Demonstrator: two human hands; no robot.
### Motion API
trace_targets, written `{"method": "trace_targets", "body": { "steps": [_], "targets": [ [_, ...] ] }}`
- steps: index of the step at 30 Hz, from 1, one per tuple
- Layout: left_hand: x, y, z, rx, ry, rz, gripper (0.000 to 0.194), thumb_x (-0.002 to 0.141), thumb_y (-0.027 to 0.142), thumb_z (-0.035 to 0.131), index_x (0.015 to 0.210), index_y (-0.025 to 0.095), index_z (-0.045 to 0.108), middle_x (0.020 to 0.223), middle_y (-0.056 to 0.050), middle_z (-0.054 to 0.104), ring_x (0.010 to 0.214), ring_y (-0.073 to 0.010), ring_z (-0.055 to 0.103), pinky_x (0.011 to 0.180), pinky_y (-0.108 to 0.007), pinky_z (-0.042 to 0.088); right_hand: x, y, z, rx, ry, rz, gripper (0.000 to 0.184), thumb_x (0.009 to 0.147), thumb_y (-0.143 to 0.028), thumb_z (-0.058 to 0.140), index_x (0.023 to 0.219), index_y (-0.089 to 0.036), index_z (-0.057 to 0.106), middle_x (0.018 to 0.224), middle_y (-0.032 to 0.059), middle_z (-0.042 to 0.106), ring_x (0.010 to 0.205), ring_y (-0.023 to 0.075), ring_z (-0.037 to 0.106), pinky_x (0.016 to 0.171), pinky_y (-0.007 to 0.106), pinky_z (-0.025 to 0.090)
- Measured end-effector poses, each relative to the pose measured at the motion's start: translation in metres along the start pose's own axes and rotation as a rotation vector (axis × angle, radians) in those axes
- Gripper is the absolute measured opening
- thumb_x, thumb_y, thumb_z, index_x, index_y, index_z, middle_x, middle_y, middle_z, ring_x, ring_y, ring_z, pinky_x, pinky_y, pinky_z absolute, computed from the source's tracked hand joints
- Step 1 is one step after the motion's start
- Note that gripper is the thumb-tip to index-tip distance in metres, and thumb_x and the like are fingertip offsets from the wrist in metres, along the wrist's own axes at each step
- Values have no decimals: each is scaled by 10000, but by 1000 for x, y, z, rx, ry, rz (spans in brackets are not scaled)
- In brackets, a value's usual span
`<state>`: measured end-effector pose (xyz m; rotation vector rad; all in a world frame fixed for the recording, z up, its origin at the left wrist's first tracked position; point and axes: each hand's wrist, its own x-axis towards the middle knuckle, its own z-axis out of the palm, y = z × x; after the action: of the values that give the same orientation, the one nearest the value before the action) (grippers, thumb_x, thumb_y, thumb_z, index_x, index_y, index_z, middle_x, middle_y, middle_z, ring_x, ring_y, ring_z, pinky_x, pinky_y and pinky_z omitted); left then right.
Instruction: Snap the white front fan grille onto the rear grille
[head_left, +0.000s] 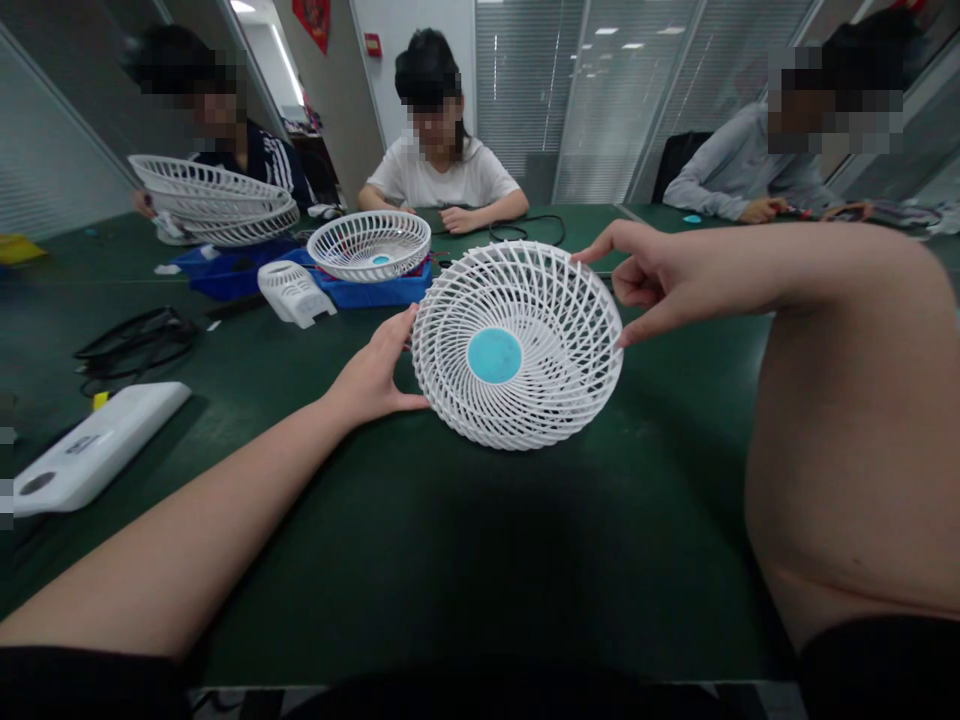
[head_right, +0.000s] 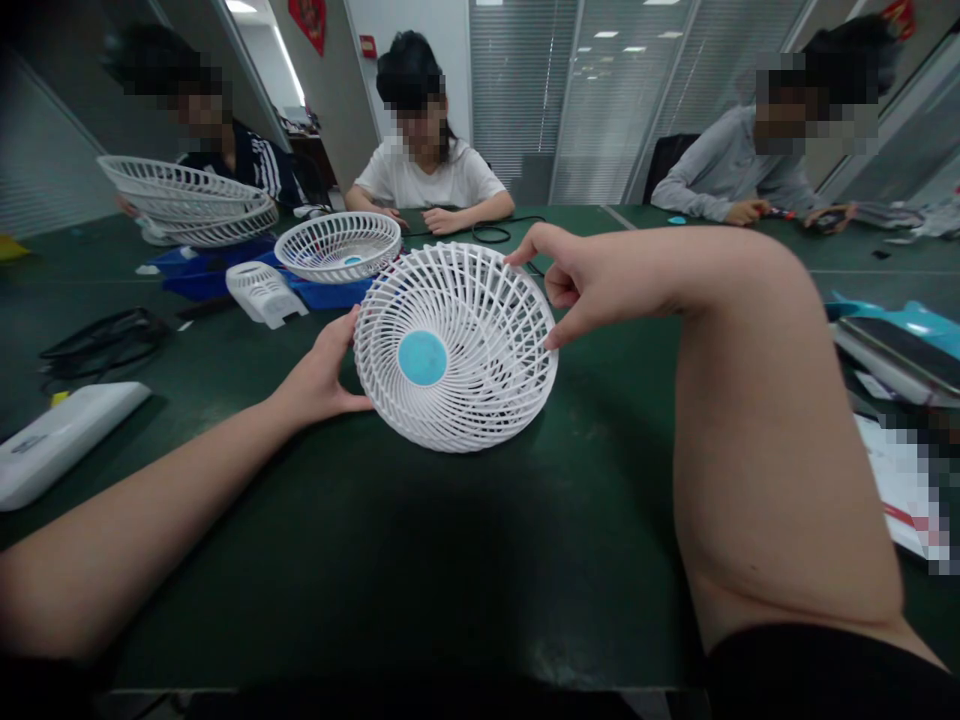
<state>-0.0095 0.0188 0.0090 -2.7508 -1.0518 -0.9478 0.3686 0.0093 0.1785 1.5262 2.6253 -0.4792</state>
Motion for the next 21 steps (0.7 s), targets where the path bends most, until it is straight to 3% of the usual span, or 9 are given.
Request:
{"method": "trace_targets", "body": {
  "steps": [10,16,21],
  "targets": [
    [-3,-2,2,-5,-8,-49,1269,670,652,799,1595,340,-11,1617,-180,263,1415,-446,398,1003,-584,541,3,3,5,58,-19,-61,898,754,-393,733,1459,-245,197,722,-45,476,644,98,471,604,250,375],
    [-2,-3,3,-35,-1,-48,1239,676,675,778,1593,342,15,1615,-168,270,1396,-435,424,976,-567,561,-1,-14,12,-159,86,66,950,690,-421,743,1470,-293,216,805,0,578,633,142,532,561,284,392],
    [-1,-2,2,-28,-12,-41,1248,686,673,773,1594,344,-19,1621,-175,253,1372,-437,454,957,-562,570,-6,-35,18,-289,187,158,1000,660,-562,719,1486,-225,269,867,53,604,656,169,558,563,287,383]
  ]
}}
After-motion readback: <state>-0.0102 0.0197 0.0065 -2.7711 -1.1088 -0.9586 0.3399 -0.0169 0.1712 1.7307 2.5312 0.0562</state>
